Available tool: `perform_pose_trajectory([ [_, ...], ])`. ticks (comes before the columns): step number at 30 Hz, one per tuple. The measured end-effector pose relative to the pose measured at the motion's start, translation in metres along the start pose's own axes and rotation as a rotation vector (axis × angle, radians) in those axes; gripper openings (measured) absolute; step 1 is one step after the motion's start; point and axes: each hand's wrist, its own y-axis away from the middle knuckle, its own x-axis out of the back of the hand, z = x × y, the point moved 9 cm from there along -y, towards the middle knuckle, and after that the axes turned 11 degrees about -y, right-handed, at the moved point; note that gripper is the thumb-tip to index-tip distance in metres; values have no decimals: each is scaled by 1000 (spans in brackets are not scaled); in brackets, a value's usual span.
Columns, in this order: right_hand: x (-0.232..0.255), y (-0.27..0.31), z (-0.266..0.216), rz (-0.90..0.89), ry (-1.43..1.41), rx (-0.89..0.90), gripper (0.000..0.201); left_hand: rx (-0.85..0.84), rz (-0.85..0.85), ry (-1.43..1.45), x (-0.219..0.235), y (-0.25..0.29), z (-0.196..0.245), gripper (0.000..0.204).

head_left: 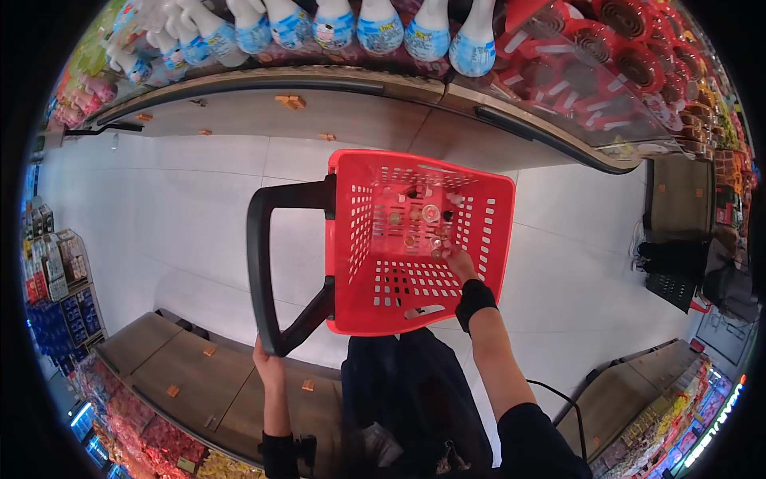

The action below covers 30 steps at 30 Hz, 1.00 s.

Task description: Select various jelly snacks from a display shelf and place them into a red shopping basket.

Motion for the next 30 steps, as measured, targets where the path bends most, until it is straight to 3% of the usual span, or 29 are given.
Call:
perform_pose_trajectory([
  [3, -6, -14, 16, -38, 22, -36, 39, 56, 70, -86, -11, -3, -20, 25],
  [7, -18, -38, 39, -86, 106, -75, 41, 23, 16, -55, -34, -9, -46, 22],
  [9, -29, -61, 54, -67, 30, 22, 41, 38, 8, -77, -44, -10, -64, 21],
  [11, -50, -91, 82, -91, 131, 34, 42, 77, -19, -69, -57, -12, -57, 19],
  [13, -43, -94, 66, -50, 81, 13, 36, 56, -4, -45, -69, -19, -57, 19],
  [15, -53, -111, 78, -72, 119, -31, 28, 80, 22, -13, -72, -27, -79, 19],
  [16, -57, -122, 83, -76, 116, -31, 28, 184, 1, 105, -78, -29, -93, 19],
  [17, -58, -133, 89, -72, 138, -29, 30, 288, -20, 224, -85, -32, -108, 20],
  [21, -67, -162, 88, -18, 189, 13, 45, 231, -108, 249, -94, -52, -152, 20],
  [23, -72, -178, 97, -9, 147, -37, 55, 267, -74, 142, -96, -57, -169, 20],
  [30, -86, -224, 120, 75, 238, 10, 55, 314, -12, 158, -110, -80, -203, 18],
])
